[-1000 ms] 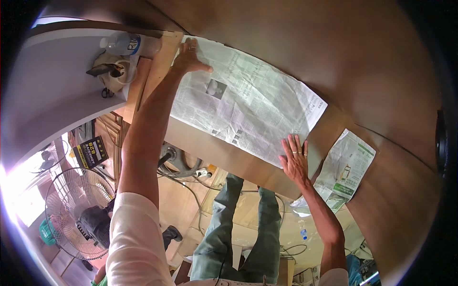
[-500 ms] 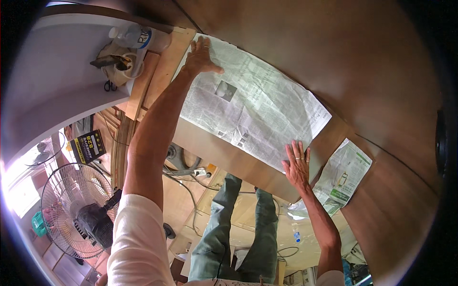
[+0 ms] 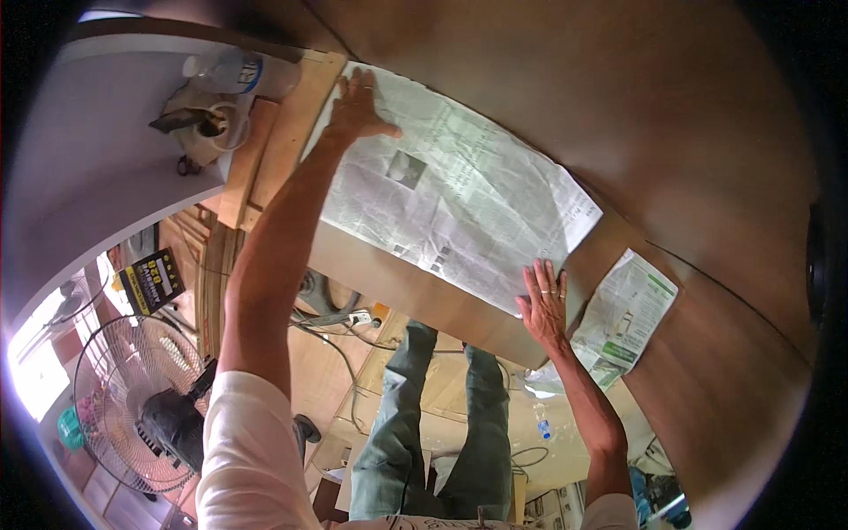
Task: The person tapes several pieces of newspaper together on a wooden surface using masking tape, smoothing the tape by hand and aligning edges.
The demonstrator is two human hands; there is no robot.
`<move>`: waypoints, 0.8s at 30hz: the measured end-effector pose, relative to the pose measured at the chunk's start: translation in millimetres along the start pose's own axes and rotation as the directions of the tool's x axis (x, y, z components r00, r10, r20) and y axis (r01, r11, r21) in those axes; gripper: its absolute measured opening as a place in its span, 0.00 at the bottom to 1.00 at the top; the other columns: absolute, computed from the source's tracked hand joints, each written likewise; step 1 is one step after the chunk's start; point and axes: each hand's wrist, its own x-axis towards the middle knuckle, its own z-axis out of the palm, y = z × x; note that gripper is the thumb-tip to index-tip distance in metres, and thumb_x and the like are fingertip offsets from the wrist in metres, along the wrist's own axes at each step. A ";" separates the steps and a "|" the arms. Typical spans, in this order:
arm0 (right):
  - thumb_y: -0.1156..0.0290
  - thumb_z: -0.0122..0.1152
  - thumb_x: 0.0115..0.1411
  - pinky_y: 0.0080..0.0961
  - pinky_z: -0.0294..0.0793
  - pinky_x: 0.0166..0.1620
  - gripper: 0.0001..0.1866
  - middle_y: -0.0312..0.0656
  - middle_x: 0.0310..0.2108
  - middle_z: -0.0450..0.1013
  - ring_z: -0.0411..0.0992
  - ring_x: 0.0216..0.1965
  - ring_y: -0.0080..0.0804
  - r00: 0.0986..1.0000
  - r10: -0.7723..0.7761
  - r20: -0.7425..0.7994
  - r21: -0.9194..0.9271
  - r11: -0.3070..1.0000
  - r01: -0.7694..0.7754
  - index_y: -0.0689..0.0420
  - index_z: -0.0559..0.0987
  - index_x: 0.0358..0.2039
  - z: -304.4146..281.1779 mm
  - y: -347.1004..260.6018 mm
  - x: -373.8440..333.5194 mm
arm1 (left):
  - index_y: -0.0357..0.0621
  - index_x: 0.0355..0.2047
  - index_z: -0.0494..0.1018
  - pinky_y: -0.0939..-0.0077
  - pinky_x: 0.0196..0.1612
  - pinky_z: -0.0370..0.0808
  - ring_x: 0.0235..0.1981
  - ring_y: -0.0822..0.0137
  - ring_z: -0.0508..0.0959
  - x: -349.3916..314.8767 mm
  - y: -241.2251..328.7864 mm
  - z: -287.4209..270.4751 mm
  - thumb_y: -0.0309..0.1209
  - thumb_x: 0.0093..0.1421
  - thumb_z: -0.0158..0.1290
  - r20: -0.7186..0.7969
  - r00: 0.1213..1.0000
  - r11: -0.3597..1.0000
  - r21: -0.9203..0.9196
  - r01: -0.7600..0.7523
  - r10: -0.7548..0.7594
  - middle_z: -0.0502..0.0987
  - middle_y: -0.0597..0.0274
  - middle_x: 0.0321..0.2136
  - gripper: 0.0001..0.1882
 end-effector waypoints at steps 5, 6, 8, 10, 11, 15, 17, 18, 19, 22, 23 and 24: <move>0.53 0.63 0.62 0.60 0.44 0.72 0.40 0.42 0.74 0.49 0.46 0.75 0.45 0.999 0.017 0.039 0.014 1.000 -0.018 0.50 0.60 0.71 6.5 8.3 -12.3 | 0.38 0.74 0.37 0.52 0.75 0.44 0.75 0.40 0.35 5.1 -21.2 1.7 0.61 0.35 0.70 0.022 0.999 0.997 0.068 -0.040 0.038 0.37 0.41 0.75 0.77; 0.53 0.63 0.62 0.60 0.44 0.72 0.40 0.42 0.74 0.49 0.46 0.75 0.45 0.998 0.041 0.048 0.002 0.999 -0.041 0.50 0.60 0.71 6.1 7.2 -12.7 | 0.36 0.74 0.38 0.54 0.75 0.42 0.75 0.42 0.36 3.1 -32.9 -2.2 0.60 0.35 0.71 0.040 0.999 0.996 0.080 -0.028 0.025 0.38 0.41 0.75 0.77; 0.50 0.62 0.62 0.61 0.43 0.72 0.40 0.40 0.74 0.49 0.45 0.75 0.43 1.000 -0.001 0.026 0.006 1.000 0.001 0.50 0.61 0.71 -0.6 30.4 -25.6 | 0.40 0.74 0.38 0.54 0.74 0.49 0.75 0.42 0.37 -8.8 23.4 -8.8 0.58 0.36 0.71 0.114 0.993 1.000 -0.015 0.016 -0.014 0.37 0.42 0.75 0.75; 0.48 0.62 0.61 0.62 0.42 0.72 0.41 0.41 0.74 0.49 0.46 0.75 0.44 1.000 0.009 -0.019 0.001 1.000 -0.009 0.51 0.62 0.70 -2.6 34.4 -27.5 | 0.40 0.74 0.37 0.54 0.74 0.50 0.75 0.42 0.38 -7.8 15.8 -16.5 0.58 0.37 0.71 0.095 0.994 0.999 -0.011 0.051 -0.050 0.37 0.43 0.75 0.75; 0.45 0.62 0.60 0.63 0.41 0.72 0.42 0.42 0.74 0.50 0.46 0.75 0.45 0.998 0.010 -0.055 -0.011 1.000 -0.011 0.52 0.62 0.70 -4.1 35.6 -28.4 | 0.41 0.74 0.37 0.53 0.74 0.51 0.75 0.42 0.38 -5.2 13.5 -17.6 0.59 0.37 0.71 0.081 0.996 0.999 -0.003 0.037 -0.037 0.37 0.44 0.75 0.75; 0.46 0.61 0.62 0.64 0.41 0.71 0.41 0.43 0.73 0.52 0.49 0.74 0.45 0.988 0.106 -0.111 0.030 0.994 -0.104 0.53 0.63 0.69 -23.4 41.4 -32.9 | 0.41 0.74 0.38 0.53 0.75 0.48 0.75 0.42 0.40 -2.1 18.8 -10.1 0.61 0.34 0.73 0.048 0.998 0.999 0.014 0.035 -0.035 0.39 0.44 0.75 0.78; 0.47 0.59 0.63 0.64 0.43 0.70 0.40 0.43 0.72 0.52 0.53 0.72 0.45 0.982 0.110 -0.153 0.018 0.994 -0.108 0.54 0.62 0.70 -37.0 41.0 -27.0 | 0.39 0.74 0.38 0.53 0.75 0.49 0.75 0.41 0.40 1.5 10.1 -12.3 0.63 0.35 0.72 0.039 0.999 1.000 0.031 0.001 -0.003 0.38 0.43 0.74 0.77; 0.48 0.59 0.63 0.64 0.43 0.70 0.39 0.43 0.72 0.53 0.53 0.72 0.45 0.974 0.142 -0.179 0.023 0.990 -0.140 0.54 0.62 0.69 -43.1 43.1 -26.3 | 0.38 0.74 0.38 0.53 0.74 0.50 0.75 0.40 0.40 1.4 7.2 -12.4 0.64 0.36 0.70 0.030 0.999 0.999 0.038 -0.031 0.030 0.37 0.42 0.74 0.77; 0.48 0.59 0.64 0.64 0.43 0.70 0.39 0.43 0.72 0.53 0.53 0.72 0.45 0.963 0.174 -0.204 0.024 0.985 -0.173 0.53 0.62 0.69 -46.3 46.6 -26.4 | 0.38 0.74 0.38 0.53 0.74 0.50 0.75 0.40 0.40 -1.8 9.5 -11.5 0.64 0.36 0.70 0.027 0.999 0.999 0.042 -0.028 0.027 0.37 0.42 0.74 0.77; 0.51 0.61 0.63 0.64 0.44 0.70 0.38 0.43 0.72 0.53 0.57 0.70 0.48 0.961 0.215 -0.175 0.063 0.976 -0.207 0.53 0.62 0.70 -49.3 42.7 -36.3 | 0.30 0.72 0.41 0.55 0.75 0.45 0.75 0.42 0.41 -28.7 9.3 -2.6 0.67 0.39 0.69 -0.167 0.983 0.981 -0.162 -0.107 0.080 0.40 0.36 0.73 0.76; 0.54 0.63 0.63 0.64 0.44 0.70 0.38 0.44 0.71 0.55 0.58 0.69 0.49 0.961 0.241 -0.133 0.132 0.966 -0.224 0.52 0.62 0.70 -49.1 24.4 -30.5 | 0.28 0.72 0.41 0.55 0.75 0.43 0.75 0.43 0.41 -49.7 -17.6 1.1 0.67 0.40 0.68 -0.259 0.961 0.964 -0.217 -0.153 0.094 0.42 0.35 0.73 0.75; 0.55 0.63 0.63 0.65 0.45 0.69 0.37 0.46 0.70 0.57 0.58 0.69 0.50 0.960 0.248 -0.127 0.199 0.955 -0.220 0.53 0.63 0.69 -45.3 6.1 -34.0 | 0.30 0.72 0.43 0.55 0.74 0.47 0.74 0.43 0.45 -85.2 -36.5 22.0 0.63 0.43 0.70 -0.324 0.946 0.957 -0.263 -0.121 0.030 0.46 0.34 0.72 0.71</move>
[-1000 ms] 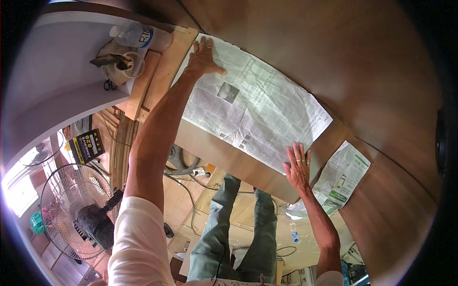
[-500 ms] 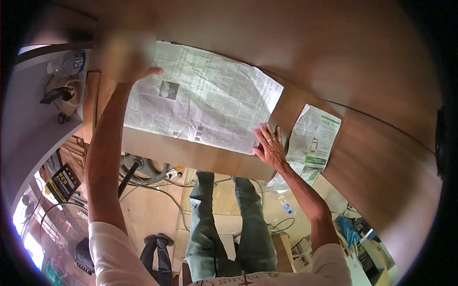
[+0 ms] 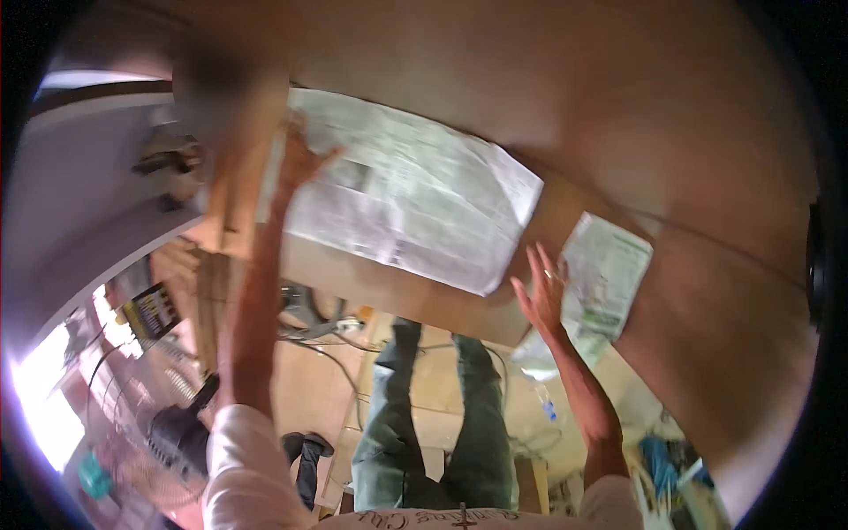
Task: The person tapes several pieces of newspaper together on a wooden surface using masking tape, smoothing the tape by hand and aligning edges.
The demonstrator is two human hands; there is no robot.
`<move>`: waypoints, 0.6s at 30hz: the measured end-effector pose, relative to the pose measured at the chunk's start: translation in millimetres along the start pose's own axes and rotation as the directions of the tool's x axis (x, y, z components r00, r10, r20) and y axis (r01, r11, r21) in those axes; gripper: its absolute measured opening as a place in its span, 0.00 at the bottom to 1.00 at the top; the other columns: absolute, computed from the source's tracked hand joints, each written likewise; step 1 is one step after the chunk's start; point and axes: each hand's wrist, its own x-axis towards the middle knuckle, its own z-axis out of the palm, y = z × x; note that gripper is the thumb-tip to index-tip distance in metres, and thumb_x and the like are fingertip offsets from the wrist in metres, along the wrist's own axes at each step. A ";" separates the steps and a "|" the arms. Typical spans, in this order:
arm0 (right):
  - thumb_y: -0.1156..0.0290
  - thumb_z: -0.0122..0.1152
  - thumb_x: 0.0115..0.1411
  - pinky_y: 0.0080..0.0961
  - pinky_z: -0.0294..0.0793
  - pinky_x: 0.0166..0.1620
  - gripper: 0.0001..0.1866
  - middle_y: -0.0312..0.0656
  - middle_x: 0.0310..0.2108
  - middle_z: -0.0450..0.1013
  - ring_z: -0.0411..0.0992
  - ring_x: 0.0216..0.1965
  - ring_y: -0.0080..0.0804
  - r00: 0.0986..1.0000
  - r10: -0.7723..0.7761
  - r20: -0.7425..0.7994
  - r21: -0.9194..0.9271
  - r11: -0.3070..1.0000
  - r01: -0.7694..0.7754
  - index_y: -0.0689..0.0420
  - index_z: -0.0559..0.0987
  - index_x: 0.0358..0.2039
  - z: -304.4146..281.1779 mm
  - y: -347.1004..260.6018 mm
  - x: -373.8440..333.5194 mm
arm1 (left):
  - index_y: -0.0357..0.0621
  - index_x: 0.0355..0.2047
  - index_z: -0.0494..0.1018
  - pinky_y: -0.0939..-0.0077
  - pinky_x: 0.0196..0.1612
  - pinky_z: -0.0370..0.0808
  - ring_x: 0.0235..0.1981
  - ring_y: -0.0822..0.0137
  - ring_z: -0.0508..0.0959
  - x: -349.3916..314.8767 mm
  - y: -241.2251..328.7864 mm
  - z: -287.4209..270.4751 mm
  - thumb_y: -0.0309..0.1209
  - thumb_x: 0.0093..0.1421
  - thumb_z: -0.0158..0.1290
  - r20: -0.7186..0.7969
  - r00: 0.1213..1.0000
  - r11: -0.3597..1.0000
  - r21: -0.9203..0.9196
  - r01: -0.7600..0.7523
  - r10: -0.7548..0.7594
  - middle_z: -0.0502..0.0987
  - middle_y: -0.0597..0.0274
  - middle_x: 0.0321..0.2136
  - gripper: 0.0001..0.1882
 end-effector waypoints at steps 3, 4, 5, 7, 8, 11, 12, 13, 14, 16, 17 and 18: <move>0.56 0.61 0.64 0.64 0.45 0.69 0.35 0.57 0.67 0.62 0.58 0.68 0.55 0.995 0.068 -0.067 0.353 0.935 -0.039 0.56 0.65 0.68 0.8 -27.5 -32.6 | 0.35 0.71 0.48 0.52 0.70 0.58 0.69 0.39 0.58 -93.2 11.1 -22.7 0.48 0.50 0.70 -0.075 0.993 0.995 -0.048 0.091 -0.095 0.55 0.35 0.69 0.59; 0.55 0.59 0.65 0.61 0.45 0.70 0.35 0.55 0.68 0.61 0.56 0.70 0.54 0.993 0.102 -0.053 0.294 0.952 -0.082 0.55 0.64 0.69 -6.0 -13.3 -49.8 | 0.36 0.71 0.51 0.52 0.70 0.58 0.69 0.40 0.59 -135.3 47.1 -10.6 0.44 0.52 0.68 -0.106 0.994 0.995 -0.092 0.030 -0.040 0.55 0.36 0.68 0.54; 0.53 0.57 0.66 0.60 0.45 0.70 0.36 0.53 0.69 0.59 0.55 0.71 0.52 0.983 0.181 0.029 0.227 0.957 -0.183 0.54 0.62 0.70 -11.3 -20.4 -66.3 | 0.38 0.70 0.53 0.52 0.70 0.59 0.68 0.41 0.59 -189.2 66.2 -16.1 0.41 0.54 0.67 -0.137 0.991 0.996 -0.094 -0.010 -0.003 0.56 0.37 0.68 0.49; 0.52 0.55 0.66 0.61 0.47 0.70 0.37 0.52 0.70 0.58 0.54 0.71 0.50 0.982 0.191 0.010 -0.008 0.982 -0.191 0.54 0.59 0.71 -23.9 26.8 -118.1 | 0.45 0.70 0.56 0.52 0.70 0.58 0.70 0.39 0.56 -255.2 186.3 -24.4 0.35 0.53 0.66 0.113 0.966 0.844 -0.469 0.259 -0.234 0.52 0.37 0.70 0.46; 0.52 0.55 0.66 0.61 0.47 0.70 0.38 0.51 0.70 0.57 0.54 0.71 0.50 0.981 0.190 0.051 -0.007 0.982 -0.189 0.54 0.58 0.72 -22.2 22.8 -132.2 | 0.47 0.69 0.58 0.52 0.68 0.63 0.69 0.39 0.58 -289.8 210.7 -48.8 0.39 0.55 0.64 0.049 0.975 0.841 -0.498 0.212 -0.216 0.54 0.38 0.69 0.44; 0.52 0.56 0.65 0.61 0.49 0.69 0.40 0.52 0.70 0.56 0.53 0.72 0.51 0.951 0.257 0.173 0.029 0.964 -0.266 0.54 0.55 0.72 -27.6 -7.3 -169.9 | 0.52 0.68 0.61 0.55 0.61 0.73 0.62 0.41 0.69 -336.5 275.4 -178.8 0.37 0.59 0.62 0.116 0.947 0.824 -0.468 0.319 -0.301 0.59 0.45 0.68 0.38; 0.53 0.58 0.64 0.62 0.50 0.68 0.41 0.52 0.70 0.57 0.54 0.71 0.51 0.949 0.246 0.195 0.077 0.961 -0.265 0.54 0.56 0.72 -32.8 -24.0 -175.8 | 0.52 0.67 0.63 0.55 0.60 0.73 0.61 0.42 0.70 -345.5 285.1 -223.8 0.35 0.60 0.61 0.012 0.965 0.869 -0.431 0.243 -0.263 0.61 0.46 0.67 0.35; 0.54 0.60 0.63 0.62 0.51 0.67 0.41 0.53 0.69 0.58 0.55 0.70 0.51 0.947 0.244 0.208 0.110 0.956 -0.270 0.55 0.57 0.71 -39.5 -29.6 -179.8 | 0.52 0.66 0.66 0.55 0.59 0.74 0.59 0.43 0.72 -353.6 298.7 -260.0 0.33 0.60 0.60 -0.087 0.974 0.904 -0.397 0.160 -0.211 0.64 0.47 0.66 0.32; 0.54 0.60 0.63 0.62 0.51 0.67 0.41 0.53 0.69 0.58 0.55 0.70 0.51 0.957 0.232 0.174 0.102 0.962 -0.252 0.55 0.57 0.71 -50.3 -28.0 -179.6 | 0.51 0.63 0.69 0.56 0.59 0.75 0.59 0.45 0.73 -346.1 315.1 -304.6 0.31 0.60 0.60 -0.164 0.967 0.923 -0.365 0.126 -0.197 0.67 0.49 0.64 0.30; 0.58 0.63 0.59 0.59 0.58 0.65 0.41 0.55 0.66 0.61 0.60 0.67 0.54 0.952 0.264 0.156 0.153 0.946 -0.288 0.57 0.59 0.70 -70.9 -24.5 -175.4 | 0.51 0.57 0.74 0.58 0.58 0.76 0.57 0.47 0.75 -321.7 337.9 -408.7 0.27 0.57 0.61 -0.391 0.912 0.965 -0.260 0.020 -0.124 0.72 0.52 0.59 0.26; 0.58 0.63 0.59 0.59 0.58 0.65 0.41 0.55 0.66 0.61 0.60 0.67 0.54 0.956 0.266 0.126 0.137 0.950 -0.282 0.57 0.59 0.70 -81.5 -17.4 -170.5 | 0.50 0.54 0.77 0.59 0.58 0.76 0.57 0.48 0.76 -308.8 340.9 -455.1 0.25 0.55 0.62 -0.526 0.849 0.980 -0.192 -0.048 -0.061 0.75 0.53 0.57 0.24; 0.60 0.64 0.58 0.56 0.61 0.64 0.41 0.57 0.65 0.62 0.62 0.65 0.55 0.980 0.195 0.042 0.203 0.959 -0.199 0.58 0.59 0.69 -90.7 -13.0 -165.3 | 0.40 0.49 0.77 0.57 0.52 0.77 0.50 0.46 0.79 -294.3 337.6 -499.5 0.17 0.52 0.59 -0.677 0.732 0.984 -0.073 -0.161 0.070 0.79 0.45 0.47 0.22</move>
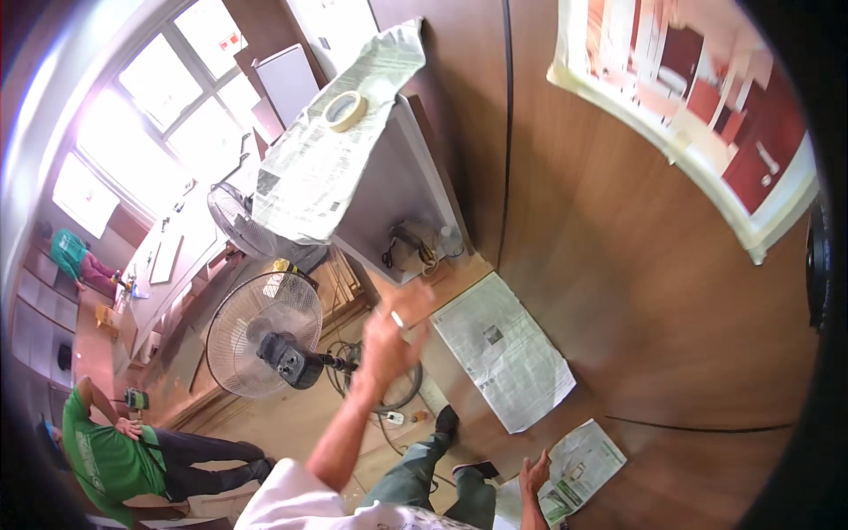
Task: The person tapes several pieces of newspaper together on a wooden surface using masking tape, smoothing the tape by hand and aligning edges.
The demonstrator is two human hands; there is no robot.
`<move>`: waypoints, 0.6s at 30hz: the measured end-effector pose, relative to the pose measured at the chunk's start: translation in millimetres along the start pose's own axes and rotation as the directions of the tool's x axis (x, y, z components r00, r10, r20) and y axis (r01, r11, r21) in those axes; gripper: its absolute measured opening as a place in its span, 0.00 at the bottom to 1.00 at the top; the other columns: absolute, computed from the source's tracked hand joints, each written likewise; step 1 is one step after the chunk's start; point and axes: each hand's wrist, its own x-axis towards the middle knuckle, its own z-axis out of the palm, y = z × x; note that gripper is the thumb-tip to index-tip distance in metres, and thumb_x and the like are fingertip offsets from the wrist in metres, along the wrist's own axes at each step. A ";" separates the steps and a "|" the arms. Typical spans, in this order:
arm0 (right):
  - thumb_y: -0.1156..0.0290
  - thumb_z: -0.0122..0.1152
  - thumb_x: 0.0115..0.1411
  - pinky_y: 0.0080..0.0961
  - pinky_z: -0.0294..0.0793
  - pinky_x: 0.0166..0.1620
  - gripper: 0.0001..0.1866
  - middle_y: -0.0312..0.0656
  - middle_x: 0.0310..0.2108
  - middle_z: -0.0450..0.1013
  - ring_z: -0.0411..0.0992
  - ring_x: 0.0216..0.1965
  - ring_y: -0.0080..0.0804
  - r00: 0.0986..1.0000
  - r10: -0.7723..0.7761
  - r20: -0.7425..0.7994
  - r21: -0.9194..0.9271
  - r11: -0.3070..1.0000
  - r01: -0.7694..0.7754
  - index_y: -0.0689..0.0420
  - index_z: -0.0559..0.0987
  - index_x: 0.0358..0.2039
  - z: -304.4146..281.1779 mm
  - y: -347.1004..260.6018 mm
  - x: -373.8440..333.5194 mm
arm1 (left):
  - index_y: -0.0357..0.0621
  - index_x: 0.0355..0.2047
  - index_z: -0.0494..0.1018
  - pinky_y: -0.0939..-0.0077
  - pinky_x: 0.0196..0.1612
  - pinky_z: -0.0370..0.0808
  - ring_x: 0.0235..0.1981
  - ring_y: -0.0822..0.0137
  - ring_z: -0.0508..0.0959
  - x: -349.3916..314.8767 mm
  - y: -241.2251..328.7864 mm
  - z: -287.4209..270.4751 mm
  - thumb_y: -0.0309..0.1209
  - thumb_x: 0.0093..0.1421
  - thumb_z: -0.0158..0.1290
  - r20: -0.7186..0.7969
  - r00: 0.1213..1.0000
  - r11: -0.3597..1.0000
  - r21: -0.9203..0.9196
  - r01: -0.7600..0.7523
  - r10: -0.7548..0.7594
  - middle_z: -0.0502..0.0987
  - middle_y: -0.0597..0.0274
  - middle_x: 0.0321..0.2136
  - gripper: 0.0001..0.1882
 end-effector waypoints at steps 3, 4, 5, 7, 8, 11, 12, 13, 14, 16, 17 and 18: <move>0.64 0.65 0.58 0.50 0.65 0.62 0.40 0.58 0.62 0.65 0.64 0.62 0.58 0.989 -0.081 -0.125 0.059 0.994 0.089 0.60 0.61 0.68 -32.6 -8.1 18.1 | 0.39 0.48 0.77 0.59 0.51 0.76 0.48 0.50 0.80 109.1 -38.8 -53.5 0.17 0.56 0.57 -0.313 0.935 0.979 0.169 -0.116 0.165 0.81 0.49 0.43 0.17; 0.65 0.65 0.58 0.47 0.66 0.62 0.39 0.59 0.61 0.65 0.64 0.62 0.59 0.987 -0.076 -0.143 0.083 0.993 0.088 0.61 0.61 0.67 -42.1 -16.8 22.2 | 0.39 0.49 0.76 0.60 0.50 0.75 0.47 0.51 0.80 145.2 -54.1 -71.8 0.20 0.59 0.57 -0.344 0.930 0.979 0.195 -0.062 0.127 0.81 0.49 0.42 0.16; 0.65 0.65 0.58 0.47 0.66 0.62 0.39 0.59 0.61 0.65 0.64 0.62 0.59 0.985 -0.079 -0.156 0.068 0.994 0.090 0.61 0.61 0.67 -55.4 -21.6 26.3 | 0.42 0.51 0.75 0.53 0.46 0.76 0.43 0.41 0.80 177.1 -73.7 -80.1 0.24 0.62 0.56 -0.314 0.948 0.988 0.156 -0.006 0.055 0.78 0.44 0.46 0.16; 0.65 0.64 0.58 0.48 0.66 0.62 0.38 0.59 0.62 0.65 0.64 0.62 0.58 0.989 -0.004 -0.148 0.084 0.996 0.016 0.61 0.61 0.67 -75.0 -35.0 29.4 | 0.41 0.51 0.75 0.52 0.50 0.74 0.46 0.42 0.78 230.8 -121.9 -86.7 0.26 0.61 0.57 -0.305 0.949 0.984 0.175 -0.024 0.078 0.76 0.44 0.48 0.17; 0.64 0.63 0.59 0.47 0.65 0.64 0.38 0.57 0.62 0.64 0.64 0.63 0.56 0.983 -0.033 -0.181 0.070 0.996 0.046 0.58 0.61 0.68 -83.1 -38.2 28.6 | 0.41 0.51 0.75 0.52 0.52 0.73 0.48 0.42 0.77 251.6 -151.1 -84.0 0.28 0.60 0.58 -0.292 0.953 0.969 0.246 -0.002 0.077 0.76 0.43 0.49 0.18; 0.64 0.63 0.59 0.47 0.65 0.64 0.38 0.56 0.62 0.64 0.63 0.63 0.56 0.975 0.059 -0.215 0.041 0.998 -0.052 0.57 0.61 0.68 -94.7 -39.8 18.4 | 0.40 0.52 0.76 0.52 0.55 0.71 0.53 0.43 0.73 292.0 -215.7 -67.3 0.34 0.58 0.60 -0.271 0.963 0.937 0.335 0.102 -0.008 0.75 0.44 0.50 0.22; 0.66 0.64 0.59 0.47 0.64 0.64 0.38 0.57 0.62 0.64 0.64 0.63 0.57 0.969 0.033 -0.244 -0.016 0.999 -0.039 0.58 0.61 0.68 -95.0 -35.0 12.2 | 0.41 0.51 0.77 0.52 0.55 0.71 0.54 0.43 0.73 299.9 -226.8 -61.5 0.35 0.57 0.60 -0.215 0.975 0.886 0.441 0.143 -0.050 0.75 0.44 0.50 0.22; 0.66 0.64 0.59 0.47 0.64 0.64 0.38 0.57 0.62 0.64 0.64 0.63 0.57 0.962 0.037 -0.270 -0.023 0.999 -0.045 0.58 0.61 0.68 -94.9 -29.7 5.2 | 0.41 0.50 0.78 0.52 0.55 0.71 0.55 0.43 0.72 305.3 -235.5 -55.7 0.36 0.57 0.60 -0.162 0.982 0.822 0.543 0.175 -0.102 0.74 0.44 0.51 0.22; 0.66 0.64 0.59 0.47 0.64 0.64 0.38 0.58 0.62 0.64 0.64 0.62 0.57 0.966 0.030 -0.258 0.019 0.999 -0.026 0.59 0.61 0.68 -93.3 -28.7 -4.6 | 0.40 0.47 0.80 0.51 0.52 0.73 0.51 0.45 0.76 306.3 -243.9 -54.3 0.36 0.55 0.59 -0.109 0.986 0.796 0.581 0.166 -0.126 0.78 0.44 0.46 0.20; 0.67 0.64 0.59 0.48 0.63 0.64 0.37 0.58 0.62 0.64 0.64 0.62 0.57 0.970 0.005 -0.241 0.079 0.997 0.015 0.59 0.62 0.67 -81.0 -45.5 -13.6 | 0.39 0.45 0.80 0.52 0.49 0.74 0.47 0.45 0.79 315.5 -265.9 -85.7 0.35 0.56 0.59 -0.149 0.972 0.884 0.408 0.228 -0.182 0.81 0.45 0.42 0.19; 0.67 0.64 0.59 0.47 0.65 0.63 0.37 0.59 0.61 0.64 0.64 0.62 0.57 0.963 -0.031 -0.267 0.055 0.997 0.048 0.60 0.62 0.67 -81.9 -52.2 -21.9 | 0.38 0.44 0.81 0.53 0.47 0.75 0.43 0.45 0.81 317.5 -257.3 -85.2 0.34 0.56 0.59 -0.149 0.955 0.939 0.194 0.284 -0.258 0.83 0.46 0.38 0.17; 0.67 0.64 0.59 0.47 0.67 0.62 0.37 0.59 0.61 0.64 0.64 0.62 0.56 0.955 -0.072 -0.287 0.034 0.996 0.085 0.61 0.63 0.66 -80.5 -59.3 -28.3 | 0.36 0.42 0.80 0.58 0.42 0.77 0.36 0.50 0.83 306.6 -251.5 -94.2 0.34 0.59 0.58 -0.183 0.957 0.972 0.028 0.234 -0.225 0.83 0.47 0.31 0.15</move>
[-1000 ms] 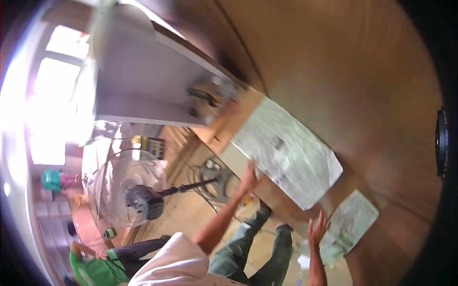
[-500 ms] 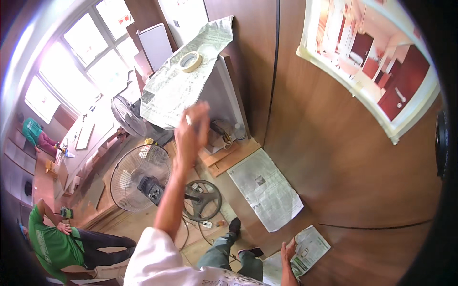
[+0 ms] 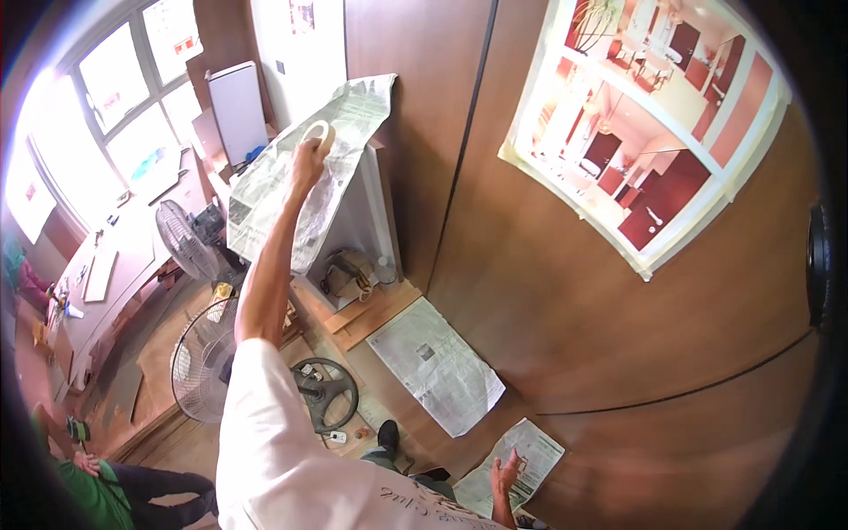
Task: The person tapes several pieces of newspaper together on a wooden surface using masking tape, smoothing the tape by hand and aligning edges.
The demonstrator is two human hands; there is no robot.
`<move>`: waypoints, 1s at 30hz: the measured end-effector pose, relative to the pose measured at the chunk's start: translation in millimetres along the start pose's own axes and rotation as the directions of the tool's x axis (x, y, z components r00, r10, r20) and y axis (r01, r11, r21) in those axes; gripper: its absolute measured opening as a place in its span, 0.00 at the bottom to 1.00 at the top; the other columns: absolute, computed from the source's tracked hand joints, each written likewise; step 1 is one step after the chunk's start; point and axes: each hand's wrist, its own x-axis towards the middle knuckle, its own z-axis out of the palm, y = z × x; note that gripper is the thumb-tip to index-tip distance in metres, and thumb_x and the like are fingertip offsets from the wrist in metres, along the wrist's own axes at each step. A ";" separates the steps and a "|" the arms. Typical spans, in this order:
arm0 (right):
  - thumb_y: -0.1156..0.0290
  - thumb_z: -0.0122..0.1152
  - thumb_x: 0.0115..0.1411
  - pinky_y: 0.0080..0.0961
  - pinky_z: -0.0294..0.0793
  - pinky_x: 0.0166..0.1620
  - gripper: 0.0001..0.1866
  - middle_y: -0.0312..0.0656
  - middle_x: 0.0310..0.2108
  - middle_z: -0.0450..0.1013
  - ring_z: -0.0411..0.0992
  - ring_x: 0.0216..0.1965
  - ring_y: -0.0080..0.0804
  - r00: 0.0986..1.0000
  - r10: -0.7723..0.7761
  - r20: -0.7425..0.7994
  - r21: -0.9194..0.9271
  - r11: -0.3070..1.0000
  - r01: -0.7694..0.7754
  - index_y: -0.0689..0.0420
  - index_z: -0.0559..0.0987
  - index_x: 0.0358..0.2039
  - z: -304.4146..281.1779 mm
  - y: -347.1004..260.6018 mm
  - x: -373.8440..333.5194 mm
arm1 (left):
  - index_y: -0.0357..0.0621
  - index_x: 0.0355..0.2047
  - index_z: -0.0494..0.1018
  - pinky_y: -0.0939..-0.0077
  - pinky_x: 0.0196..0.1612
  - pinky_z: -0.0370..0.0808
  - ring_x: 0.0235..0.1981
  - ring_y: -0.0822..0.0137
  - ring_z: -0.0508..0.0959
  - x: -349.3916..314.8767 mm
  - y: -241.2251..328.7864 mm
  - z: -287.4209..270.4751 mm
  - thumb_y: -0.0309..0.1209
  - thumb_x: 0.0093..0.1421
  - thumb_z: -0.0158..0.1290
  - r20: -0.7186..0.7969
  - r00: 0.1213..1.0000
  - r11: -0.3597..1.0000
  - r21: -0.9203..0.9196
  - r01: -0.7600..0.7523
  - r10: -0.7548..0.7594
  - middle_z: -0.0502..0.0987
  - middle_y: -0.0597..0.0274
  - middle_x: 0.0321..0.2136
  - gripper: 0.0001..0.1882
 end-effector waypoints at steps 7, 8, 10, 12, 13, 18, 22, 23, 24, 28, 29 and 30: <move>0.67 0.60 0.66 0.37 0.73 0.57 0.26 0.52 0.56 0.74 0.75 0.52 0.43 0.981 -0.194 -0.013 0.473 0.863 0.177 0.61 0.71 0.63 -89.0 -204.7 54.4 | 0.37 0.48 0.76 0.72 0.58 0.70 0.51 0.68 0.77 -177.3 189.3 -8.7 0.23 0.66 0.54 0.073 0.987 0.597 -0.801 -0.028 0.145 0.80 0.59 0.47 0.10; 0.68 0.60 0.67 0.35 0.73 0.56 0.25 0.49 0.57 0.74 0.75 0.53 0.41 0.935 -0.337 -0.111 0.474 0.809 0.348 0.61 0.71 0.62 -100.4 -251.3 76.6 | 0.37 0.47 0.76 0.72 0.57 0.71 0.50 0.68 0.77 -196.2 209.4 -16.2 0.19 0.64 0.56 0.051 0.984 0.582 -0.811 -0.059 0.172 0.81 0.60 0.45 0.11; 0.70 0.59 0.67 0.35 0.73 0.57 0.24 0.49 0.59 0.72 0.75 0.54 0.39 0.885 -0.442 -0.145 0.629 0.650 0.427 0.59 0.72 0.62 -137.6 -337.3 107.9 | 0.39 0.48 0.73 0.66 0.63 0.69 0.62 0.62 0.72 -225.7 226.5 -13.5 0.15 0.65 0.52 0.098 0.942 0.631 -0.764 -0.135 0.321 0.76 0.54 0.57 0.13; 0.70 0.59 0.67 0.32 0.74 0.55 0.24 0.47 0.57 0.73 0.76 0.52 0.35 0.854 -0.502 -0.135 0.782 0.475 0.403 0.58 0.71 0.63 -180.9 -412.9 119.5 | 0.40 0.45 0.76 0.69 0.57 0.73 0.54 0.63 0.78 -252.3 251.7 -11.0 0.15 0.60 0.58 0.053 0.940 0.643 -0.742 -0.190 0.338 0.81 0.55 0.47 0.13; 0.70 0.59 0.67 0.30 0.75 0.54 0.25 0.46 0.55 0.73 0.76 0.50 0.32 0.818 -0.555 -0.155 0.801 0.414 0.433 0.58 0.71 0.63 -199.1 -442.2 124.2 | 0.39 0.42 0.75 0.65 0.60 0.72 0.58 0.55 0.77 -260.0 251.7 -13.4 0.14 0.58 0.58 0.029 0.907 0.729 -0.607 -0.317 0.419 0.80 0.53 0.46 0.13; 0.65 0.67 0.63 0.25 0.73 0.43 0.16 0.35 0.38 0.73 0.71 0.36 0.24 0.702 -0.712 -0.015 0.854 0.356 0.379 0.61 0.79 0.46 -244.9 -481.9 125.8 | 0.41 0.42 0.75 0.49 0.67 0.66 0.61 0.47 0.73 -284.4 273.2 -22.2 0.13 0.57 0.56 0.078 0.703 0.652 -0.457 -0.605 0.707 0.78 0.51 0.48 0.14; 0.64 0.72 0.59 0.24 0.72 0.40 0.14 0.33 0.33 0.71 0.70 0.36 0.23 0.715 -0.699 -0.024 0.816 0.400 0.418 0.61 0.80 0.36 -252.2 -456.6 106.8 | 0.43 0.54 0.71 0.49 0.70 0.61 0.63 0.49 0.71 -309.6 285.2 -30.6 0.16 0.58 0.55 0.235 0.734 0.639 -0.695 -0.331 0.636 0.76 0.52 0.53 0.23; 0.66 0.73 0.57 0.26 0.73 0.40 0.13 0.34 0.34 0.72 0.71 0.37 0.25 0.683 -0.720 -0.123 0.746 0.387 0.542 0.61 0.80 0.36 -251.0 -447.6 103.0 | 0.43 0.54 0.71 0.49 0.70 0.61 0.63 0.49 0.71 -320.8 287.9 -30.1 0.16 0.58 0.55 0.238 0.736 0.640 -0.695 -0.328 0.634 0.76 0.52 0.53 0.23; 0.68 0.74 0.56 0.27 0.73 0.40 0.12 0.35 0.35 0.73 0.72 0.37 0.27 0.636 -0.740 -0.218 0.658 0.369 0.656 0.60 0.81 0.36 -250.9 -439.8 101.4 | 0.41 0.57 0.69 0.51 0.70 0.60 0.64 0.51 0.71 -331.5 290.3 -27.7 0.18 0.60 0.55 0.257 0.805 0.511 -0.857 -0.065 0.535 0.76 0.53 0.53 0.24; 0.72 0.74 0.52 0.32 0.75 0.42 0.12 0.38 0.37 0.75 0.74 0.38 0.35 0.440 -0.819 -0.368 0.244 0.372 0.896 0.58 0.82 0.37 -253.4 -412.6 102.9 | 0.36 0.59 0.70 0.62 0.64 0.67 0.58 0.63 0.73 -353.8 316.7 -23.6 0.28 0.64 0.58 0.414 0.830 0.333 -0.895 0.296 0.373 0.76 0.57 0.53 0.23; 0.73 0.74 0.52 0.34 0.76 0.43 0.13 0.39 0.40 0.75 0.74 0.39 0.38 0.431 -0.824 -0.368 0.194 0.385 0.902 0.57 0.82 0.38 -249.8 -404.9 102.8 | 0.37 0.56 0.73 0.65 0.62 0.69 0.55 0.65 0.75 -357.5 323.1 -20.2 0.30 0.63 0.60 0.475 0.807 0.360 -0.864 0.353 0.350 0.77 0.57 0.52 0.22; 0.74 0.73 0.52 0.36 0.76 0.44 0.13 0.40 0.42 0.76 0.75 0.41 0.40 0.422 -0.829 -0.367 0.143 0.398 0.906 0.57 0.82 0.39 -249.1 -398.4 101.8 | 0.38 0.51 0.76 0.69 0.58 0.71 0.49 0.70 0.76 -362.7 328.8 -15.0 0.32 0.63 0.63 0.480 0.821 0.364 -0.857 0.364 0.309 0.80 0.58 0.49 0.19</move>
